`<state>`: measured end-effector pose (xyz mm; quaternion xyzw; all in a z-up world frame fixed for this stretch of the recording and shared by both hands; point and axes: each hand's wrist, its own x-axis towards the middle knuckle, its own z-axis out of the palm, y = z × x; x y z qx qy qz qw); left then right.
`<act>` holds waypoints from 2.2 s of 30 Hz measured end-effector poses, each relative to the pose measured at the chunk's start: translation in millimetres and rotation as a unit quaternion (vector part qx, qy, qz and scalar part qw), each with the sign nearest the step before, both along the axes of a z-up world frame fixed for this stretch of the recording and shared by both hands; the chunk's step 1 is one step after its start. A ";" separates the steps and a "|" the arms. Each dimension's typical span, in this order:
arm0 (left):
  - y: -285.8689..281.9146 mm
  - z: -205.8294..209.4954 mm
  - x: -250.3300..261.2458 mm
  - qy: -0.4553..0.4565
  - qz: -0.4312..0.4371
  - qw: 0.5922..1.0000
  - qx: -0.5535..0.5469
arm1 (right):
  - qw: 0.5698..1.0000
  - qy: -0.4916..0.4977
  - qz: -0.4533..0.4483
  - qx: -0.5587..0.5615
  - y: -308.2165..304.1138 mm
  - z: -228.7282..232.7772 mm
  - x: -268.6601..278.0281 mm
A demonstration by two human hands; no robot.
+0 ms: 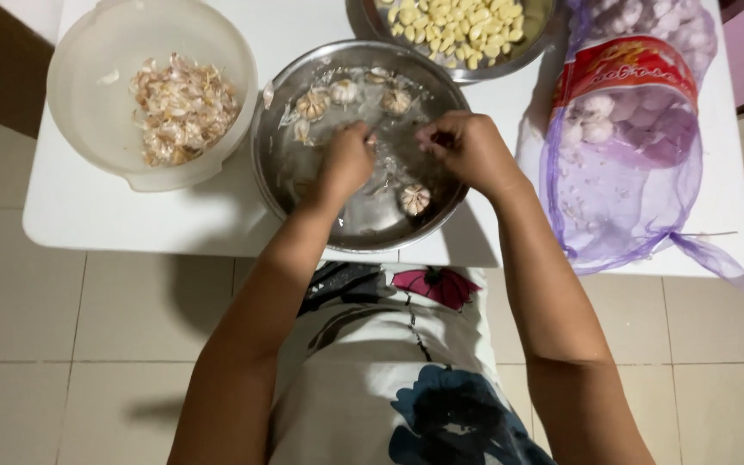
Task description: A person is peeling individual garlic cloves by hand and with the help of a small knife, separating the skins into one bowl and the peeled cloves into a metal tray.
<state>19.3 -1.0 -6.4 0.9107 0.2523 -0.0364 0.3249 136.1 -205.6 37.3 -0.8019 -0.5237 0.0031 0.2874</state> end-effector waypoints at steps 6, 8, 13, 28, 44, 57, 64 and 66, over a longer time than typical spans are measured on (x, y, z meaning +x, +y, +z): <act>23.2 -30.8 0.8 -0.264 0.025 0.953 -0.143 | 0.980 0.162 -0.106 0.039 14.0 34.3 48.7; 19.2 -20.5 -4.0 -0.315 0.029 0.905 -0.286 | 0.946 0.111 -0.154 0.263 23.2 26.3 85.5; 22.4 -10.2 -7.9 -0.337 0.059 0.861 -0.376 | 0.958 0.074 -0.133 0.242 37.5 28.7 77.6; 5.1 7.6 -21.7 -0.359 0.044 0.863 -0.353 | 0.686 0.607 -0.090 0.389 82.7 -50.3 -22.5; -10.0 29.2 -25.2 -0.451 -0.055 0.861 -0.228 | 0.593 0.663 -0.060 0.454 76.1 -65.0 -22.7; -10.5 40.5 -29.8 -0.434 -0.069 0.857 -0.269 | 0.571 0.686 -0.051 0.449 76.4 -71.3 -20.9; -9.4 29.1 -25.5 -0.439 -0.057 0.856 -0.267 | 0.603 0.656 -0.057 0.450 79.6 -82.6 -17.6; -9.6 23.4 -23.4 -0.443 -0.053 0.854 -0.269 | 0.612 0.645 -0.063 0.453 80.9 -82.8 -19.0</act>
